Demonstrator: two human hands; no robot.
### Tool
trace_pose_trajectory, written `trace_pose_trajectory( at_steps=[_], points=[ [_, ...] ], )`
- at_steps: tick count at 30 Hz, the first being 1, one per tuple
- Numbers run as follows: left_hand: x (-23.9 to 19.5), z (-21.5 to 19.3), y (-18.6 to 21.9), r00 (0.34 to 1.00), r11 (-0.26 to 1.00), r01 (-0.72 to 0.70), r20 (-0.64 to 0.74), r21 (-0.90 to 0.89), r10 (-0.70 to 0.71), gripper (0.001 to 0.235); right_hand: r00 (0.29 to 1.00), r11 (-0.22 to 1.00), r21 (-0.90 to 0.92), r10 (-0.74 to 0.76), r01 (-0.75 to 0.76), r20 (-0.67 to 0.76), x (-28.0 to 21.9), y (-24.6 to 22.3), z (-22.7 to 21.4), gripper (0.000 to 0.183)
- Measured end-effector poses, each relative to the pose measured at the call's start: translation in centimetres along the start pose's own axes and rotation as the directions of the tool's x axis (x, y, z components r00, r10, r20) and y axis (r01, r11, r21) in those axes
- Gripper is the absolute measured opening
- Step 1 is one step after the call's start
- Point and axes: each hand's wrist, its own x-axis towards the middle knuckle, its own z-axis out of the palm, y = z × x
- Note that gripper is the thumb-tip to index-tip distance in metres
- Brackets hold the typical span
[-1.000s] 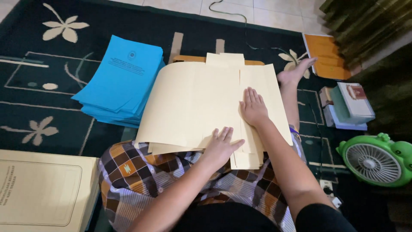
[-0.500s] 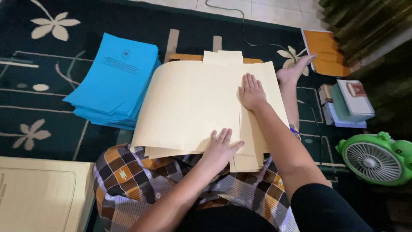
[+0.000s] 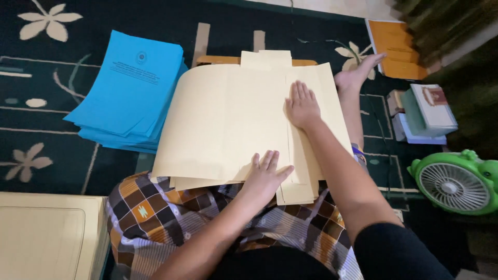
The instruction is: Assembling paper folders by folding pre-cut flaps and inserting printed documents into them.
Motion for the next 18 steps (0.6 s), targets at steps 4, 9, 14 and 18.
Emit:
trace_pose_trajectory(
  at_steps=[4,9,14,18],
  points=[
    [0.1,0.3,-0.3,0.999,0.999,-0.038,-0.034,0.013,0.038,0.066,1.000,1.000,0.004,0.007,-0.007,-0.020,3.7,0.7,-0.2,0.071],
    [0.3,0.5,0.4,0.999,0.998,0.027,-0.019,0.054,-0.026,0.067,0.999,0.999,0.028,-0.041,0.042,-0.028,1.5,1.3,0.8,0.071],
    [0.9,1.7,-0.6,0.940,1.000,0.008,-0.341,-0.019,-0.014,0.069,0.978,0.587,0.797,0.041,0.141,-0.204,-5.4,4.7,0.0,0.066],
    [1.6,3.3,0.0,0.664,0.979,-0.205,-0.735,-0.003,0.137,0.053,0.893,0.418,0.908,0.402,0.018,-0.202,-13.7,6.7,-0.2,0.055]
  ],
)
